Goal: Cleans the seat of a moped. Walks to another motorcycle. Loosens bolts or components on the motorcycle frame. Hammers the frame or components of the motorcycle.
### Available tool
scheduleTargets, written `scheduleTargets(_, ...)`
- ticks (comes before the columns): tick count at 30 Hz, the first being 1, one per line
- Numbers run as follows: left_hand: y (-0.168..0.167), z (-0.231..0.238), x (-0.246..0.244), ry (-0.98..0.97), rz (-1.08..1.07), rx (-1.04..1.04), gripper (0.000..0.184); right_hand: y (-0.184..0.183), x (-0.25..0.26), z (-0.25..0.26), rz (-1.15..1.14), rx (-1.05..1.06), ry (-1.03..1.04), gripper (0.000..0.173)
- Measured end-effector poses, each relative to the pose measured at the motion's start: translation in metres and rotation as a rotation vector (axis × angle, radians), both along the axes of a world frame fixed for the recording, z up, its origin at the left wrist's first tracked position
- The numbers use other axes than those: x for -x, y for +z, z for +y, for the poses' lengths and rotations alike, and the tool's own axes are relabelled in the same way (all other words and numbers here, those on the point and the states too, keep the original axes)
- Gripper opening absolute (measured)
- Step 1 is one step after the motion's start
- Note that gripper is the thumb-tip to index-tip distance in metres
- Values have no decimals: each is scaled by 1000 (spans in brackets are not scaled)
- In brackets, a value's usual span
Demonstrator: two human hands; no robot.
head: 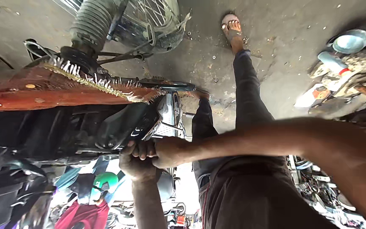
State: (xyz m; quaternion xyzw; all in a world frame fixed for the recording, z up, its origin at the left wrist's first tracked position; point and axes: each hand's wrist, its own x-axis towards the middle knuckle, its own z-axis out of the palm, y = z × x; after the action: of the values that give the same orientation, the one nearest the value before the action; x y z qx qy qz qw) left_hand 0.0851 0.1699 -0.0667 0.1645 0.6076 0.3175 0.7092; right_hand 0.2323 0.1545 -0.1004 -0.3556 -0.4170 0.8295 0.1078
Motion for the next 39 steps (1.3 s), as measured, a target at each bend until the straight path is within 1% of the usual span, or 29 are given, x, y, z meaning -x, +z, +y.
scheduleTargets(2, -1, -2, 6, -28, 29, 6, 32, -1, 2, -6, -4, -52, 35, 26)
scheduleTargets(4, 4, -6, 13, -74, 121, 22, 26, -1, 7, -12, 42, -51, 40, 32)
scheduleTargets(5, 7, -8, 15, -110, 209, 33, 24, -1, 10, -16, 64, -31, 20, 32)
scheduleTargets(7, 17, -8, 11, -227, 483, 29, 22, 1, 19, -28, 61, -18, -46, 29)
scheduleTargets(8, 22, -8, 9, -290, 613, 9, 19, 4, 19, -34, 57, -14, -69, 27)
scheduleTargets(10, 33, -12, 3, -420, 737, 3, 18, 8, 12, -49, 110, 34, -102, 26)
scheduleTargets(11, 39, -17, -1, -453, 731, 24, 20, 11, 5, -56, 181, 100, -106, 26)
scheduleTargets(12, 45, -23, -4, -443, 667, 57, 25, 12, -3, -62, 264, 187, -101, 24)
scheduleTargets(13, 48, -28, -3, -390, 542, 97, 32, 12, -13, -65, 357, 295, -68, 24)
scheduleTargets(15, 48, -36, 0, -259, 199, 170, 41, 8, -34, -67, 568, 553, 52, 25)
scheduleTargets(16, 48, -37, -1, -210, 31, 178, 39, 6, -39, -72, 664, 636, 79, 23)
scheduleTargets(17, 48, -37, -6, -162, -103, 171, 33, 5, -40, -77, 741, 721, 72, 17)
scheduleTargets(18, 48, -35, -14, -91, -196, 169, 30, 5, -40, -81, 826, 816, 37, 14)
scheduleTargets(19, 49, -31, -22, -39, -194, 175, 30, 5, -40, -81, 867, 863, 1, 15)
scheduleTargets(20, 51, -26, -31, -13, -77, 180, 37, 7, -40, -80, 838, 834, -45, 20)
scheduleTargets(21, 55, -20, -39, -14, 110, 189, 46, 9, -40, -80, 723, 723, -96, 29)
scheduleTargets(22, 58, -16, -43, -24, 315, 208, 52, 14, -41, -81, 564, 546, -144, 46)
scheduleTargets(23, 59, -12, -47, -27, 492, 237, 54, 21, -42, -80, 375, 368, -149, 62)
scheduleTargets(24, 57, -8, -50, -22, 611, 267, 53, 27, -42, -80, 208, 205, -134, 69)
scheduleTargets(25, 55, -5, -52, -23, 664, 296, 51, 32, -43, -78, 78, 74, -102, 67)
scheduleTargets(26, 53, -2, -52, -32, 673, 326, 47, 36, -44, -74, -6, -18, -61, 58)
scheduleTargets(27, 51, -1, -51, -48, 672, 343, 41, 37, -47, -68, -47, -68, -23, 42)
scheduleTargets(28, 49, -1, -50, -62, 671, 343, 34, 35, -52, -60, -45, -80, 14, 32)
scheduleTargets(29, 48, -1, -50, -69, 682, 342, 28, 31, -58, -51, -23, -73, 43, 31)
scheduleTargets(30, 46, 1, -52, -70, 690, 339, 27, 26, -65, -40, -5, -81, 70, 31)
scheduleTargets(34, 43, 7, -63, -52, 650, 317, 38, 15, -92, 7, 21, -196, 197, 19)
scheduleTargets(37, 47, 13, -64, -13, 542, 258, 38, 19, -112, 45, 63, -224, 328, 20)
scheduleTargets(39, 50, 8, -61, 49, 473, 251, 37, 23, -121, 59, 87, -253, 421, 20)
